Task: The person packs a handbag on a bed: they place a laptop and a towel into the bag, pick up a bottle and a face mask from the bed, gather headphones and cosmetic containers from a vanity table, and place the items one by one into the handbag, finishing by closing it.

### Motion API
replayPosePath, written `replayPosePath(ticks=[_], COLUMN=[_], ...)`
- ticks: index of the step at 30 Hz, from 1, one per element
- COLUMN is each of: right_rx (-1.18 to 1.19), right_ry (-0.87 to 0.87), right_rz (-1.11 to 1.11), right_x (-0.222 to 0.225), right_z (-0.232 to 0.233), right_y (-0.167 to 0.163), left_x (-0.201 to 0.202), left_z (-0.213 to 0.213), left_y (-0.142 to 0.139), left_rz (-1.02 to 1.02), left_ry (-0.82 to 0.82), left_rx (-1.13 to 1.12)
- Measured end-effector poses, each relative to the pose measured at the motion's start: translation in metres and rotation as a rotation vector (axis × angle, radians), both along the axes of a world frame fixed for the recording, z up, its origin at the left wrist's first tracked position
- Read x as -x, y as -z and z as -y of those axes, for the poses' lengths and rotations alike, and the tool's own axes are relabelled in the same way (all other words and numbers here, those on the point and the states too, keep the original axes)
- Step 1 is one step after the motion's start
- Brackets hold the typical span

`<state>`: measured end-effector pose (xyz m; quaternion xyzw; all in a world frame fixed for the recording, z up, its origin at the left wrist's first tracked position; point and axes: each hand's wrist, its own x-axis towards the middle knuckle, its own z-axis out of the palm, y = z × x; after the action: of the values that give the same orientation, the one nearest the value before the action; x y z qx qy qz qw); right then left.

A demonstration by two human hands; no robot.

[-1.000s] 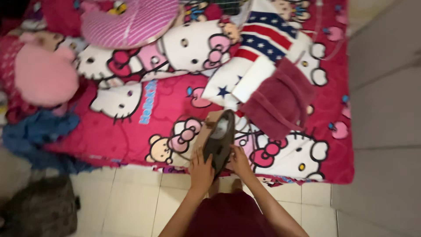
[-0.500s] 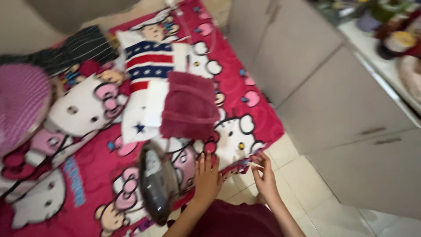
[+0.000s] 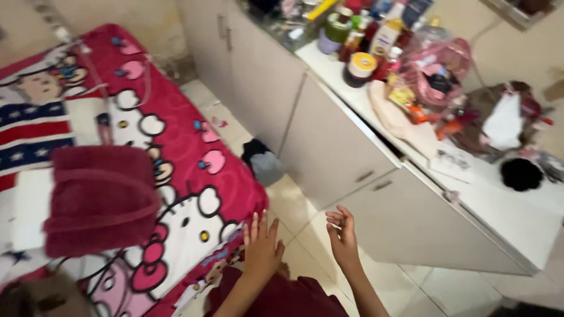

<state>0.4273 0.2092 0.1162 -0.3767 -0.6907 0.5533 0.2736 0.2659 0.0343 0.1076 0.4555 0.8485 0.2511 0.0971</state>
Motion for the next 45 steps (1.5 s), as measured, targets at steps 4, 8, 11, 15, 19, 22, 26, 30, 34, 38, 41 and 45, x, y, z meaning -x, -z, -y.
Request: replayPosePath(ticks=[4,8,11,15,19,22,26,30,34,38,41,45], right_rx=[0.027,0.027,0.033,0.036,-0.001,-0.053,0.084,-0.099,-0.030,-0.309,-0.334,-0.386], right_ry=[0.034,0.149,0.197,0.253,0.349,0.368,0.461,0.547,0.725,0.906,1.127,1.091], right_rz=[-0.104,-0.089,-0.121,-0.105,-0.096,-0.088,0.031,0.094,0.256,0.207,0.264,0.302], right_x=[-0.024,-0.032,-0.027,-0.015,0.005,0.026,0.052,0.052,0.028,-0.016,-0.063,-0.102], right_z=[-0.023,-0.039,-0.054,-0.094,-0.144,-0.173,-0.196,-0.203,-0.211,-0.230,-0.258,-0.302], right_y=[-0.004,-0.001,0.005,0.011,0.010,0.002,-0.018,-0.030,-0.021,-0.020,-0.042,-0.081], left_x=[-0.014,-0.004,0.017,0.056,0.092,0.114,0.137,0.138,0.117,0.091,0.072,0.044], left_z=[-0.036,-0.076,-0.107,-0.161,-0.222,-0.267,-0.328,-0.385,-0.426,-0.443,-0.442,-0.445], left_y=[0.000,0.001,0.003,0.002,-0.010,-0.024,-0.040,-0.049,-0.056,-0.067,-0.075,-0.087], left_rz=[0.035,-0.009,-0.041,-0.107,-0.101,-0.103,-0.137,-0.194,-0.301,-0.171,-0.080,0.034], left_ry=[0.094,0.140,0.171,0.200,0.313,0.426,0.594,0.732,0.828,0.919,0.931,0.941], left_rx=[0.006,-0.004,-0.014,-0.099,-0.137,-0.166,-0.178,-0.191,-0.278,-0.183,-0.280,-0.371])
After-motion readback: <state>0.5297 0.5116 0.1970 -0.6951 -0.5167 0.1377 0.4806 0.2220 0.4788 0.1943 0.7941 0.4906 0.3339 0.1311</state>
